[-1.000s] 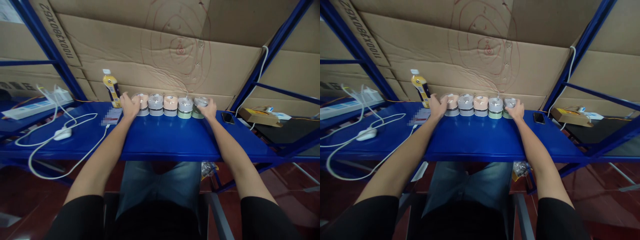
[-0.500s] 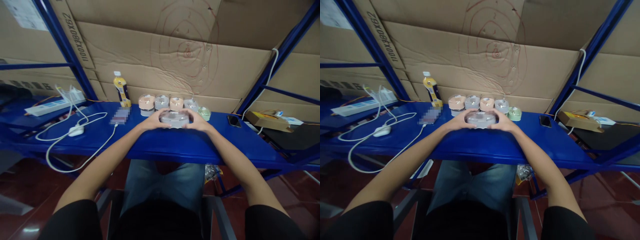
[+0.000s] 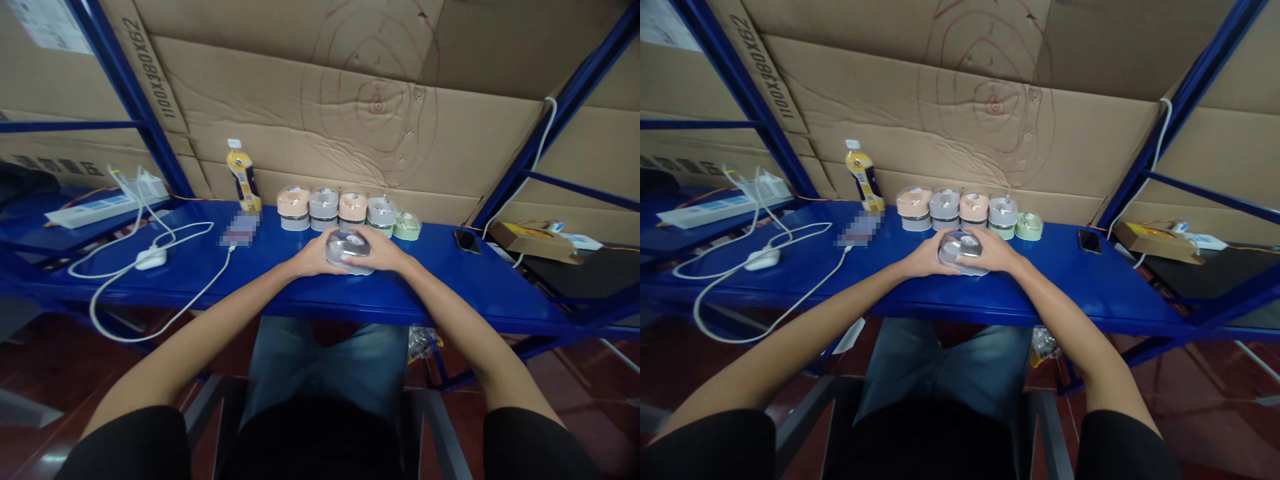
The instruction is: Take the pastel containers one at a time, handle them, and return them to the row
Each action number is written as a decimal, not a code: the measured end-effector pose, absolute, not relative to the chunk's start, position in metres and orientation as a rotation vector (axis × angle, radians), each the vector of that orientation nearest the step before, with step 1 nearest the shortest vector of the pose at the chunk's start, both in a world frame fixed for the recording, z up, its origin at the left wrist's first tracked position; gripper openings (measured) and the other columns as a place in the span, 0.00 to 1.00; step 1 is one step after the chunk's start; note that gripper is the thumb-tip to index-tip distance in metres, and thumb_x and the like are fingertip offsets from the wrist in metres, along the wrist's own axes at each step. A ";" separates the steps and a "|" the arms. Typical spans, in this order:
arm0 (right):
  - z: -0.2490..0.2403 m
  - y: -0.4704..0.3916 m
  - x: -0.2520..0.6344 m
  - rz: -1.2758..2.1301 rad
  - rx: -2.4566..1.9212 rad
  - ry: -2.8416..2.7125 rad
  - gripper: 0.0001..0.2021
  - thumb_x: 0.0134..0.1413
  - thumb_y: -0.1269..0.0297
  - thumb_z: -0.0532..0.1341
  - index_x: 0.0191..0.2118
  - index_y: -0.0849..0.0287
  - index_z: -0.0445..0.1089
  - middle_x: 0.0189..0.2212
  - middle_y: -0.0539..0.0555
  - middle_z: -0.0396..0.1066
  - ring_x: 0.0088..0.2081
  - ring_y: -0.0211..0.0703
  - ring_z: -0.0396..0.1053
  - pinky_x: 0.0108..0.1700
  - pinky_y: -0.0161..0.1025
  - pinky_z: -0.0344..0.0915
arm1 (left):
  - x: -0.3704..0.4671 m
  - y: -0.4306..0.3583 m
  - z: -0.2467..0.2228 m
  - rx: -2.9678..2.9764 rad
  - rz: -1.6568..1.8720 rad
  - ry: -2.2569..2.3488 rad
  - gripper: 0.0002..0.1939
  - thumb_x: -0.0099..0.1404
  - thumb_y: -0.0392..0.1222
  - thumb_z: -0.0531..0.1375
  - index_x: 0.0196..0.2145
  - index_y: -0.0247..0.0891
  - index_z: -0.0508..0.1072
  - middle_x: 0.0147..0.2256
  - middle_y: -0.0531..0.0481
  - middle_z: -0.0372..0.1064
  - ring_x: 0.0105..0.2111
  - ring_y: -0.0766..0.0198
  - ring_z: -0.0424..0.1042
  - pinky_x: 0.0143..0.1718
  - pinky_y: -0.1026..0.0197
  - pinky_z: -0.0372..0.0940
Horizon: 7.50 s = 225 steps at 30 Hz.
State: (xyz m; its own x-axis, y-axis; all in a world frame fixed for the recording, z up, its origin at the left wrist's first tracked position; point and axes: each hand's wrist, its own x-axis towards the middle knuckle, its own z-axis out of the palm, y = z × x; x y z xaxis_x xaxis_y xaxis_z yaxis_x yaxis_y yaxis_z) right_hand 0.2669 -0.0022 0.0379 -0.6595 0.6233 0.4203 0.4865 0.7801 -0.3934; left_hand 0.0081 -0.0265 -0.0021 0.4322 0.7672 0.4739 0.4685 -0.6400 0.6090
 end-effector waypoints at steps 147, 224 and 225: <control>0.038 0.025 0.306 0.553 -1.151 -2.107 0.37 0.59 0.33 0.68 0.63 0.55 0.74 0.49 0.60 0.83 0.50 0.61 0.79 0.56 0.58 0.76 | 0.006 -0.041 0.004 2.510 0.857 1.057 0.26 0.70 0.61 0.66 0.60 0.47 0.82 0.61 0.39 0.68 0.67 0.40 0.68 0.73 0.35 0.62; 0.064 -0.003 0.354 -0.418 -1.816 -1.985 0.21 0.73 0.64 0.55 0.64 0.67 0.70 0.56 0.75 0.73 0.55 0.68 0.75 0.57 0.56 0.71 | 0.009 -0.036 -0.004 2.425 0.817 1.246 0.41 0.67 0.57 0.65 0.70 0.34 0.63 0.68 0.28 0.69 0.68 0.37 0.72 0.69 0.37 0.67; 0.065 0.001 0.347 -0.430 -1.768 -1.994 0.21 0.73 0.60 0.56 0.63 0.67 0.70 0.56 0.75 0.73 0.56 0.68 0.74 0.58 0.57 0.70 | 0.009 -0.036 -0.003 2.424 0.817 1.246 0.40 0.67 0.57 0.65 0.70 0.34 0.64 0.68 0.28 0.68 0.68 0.37 0.72 0.69 0.37 0.67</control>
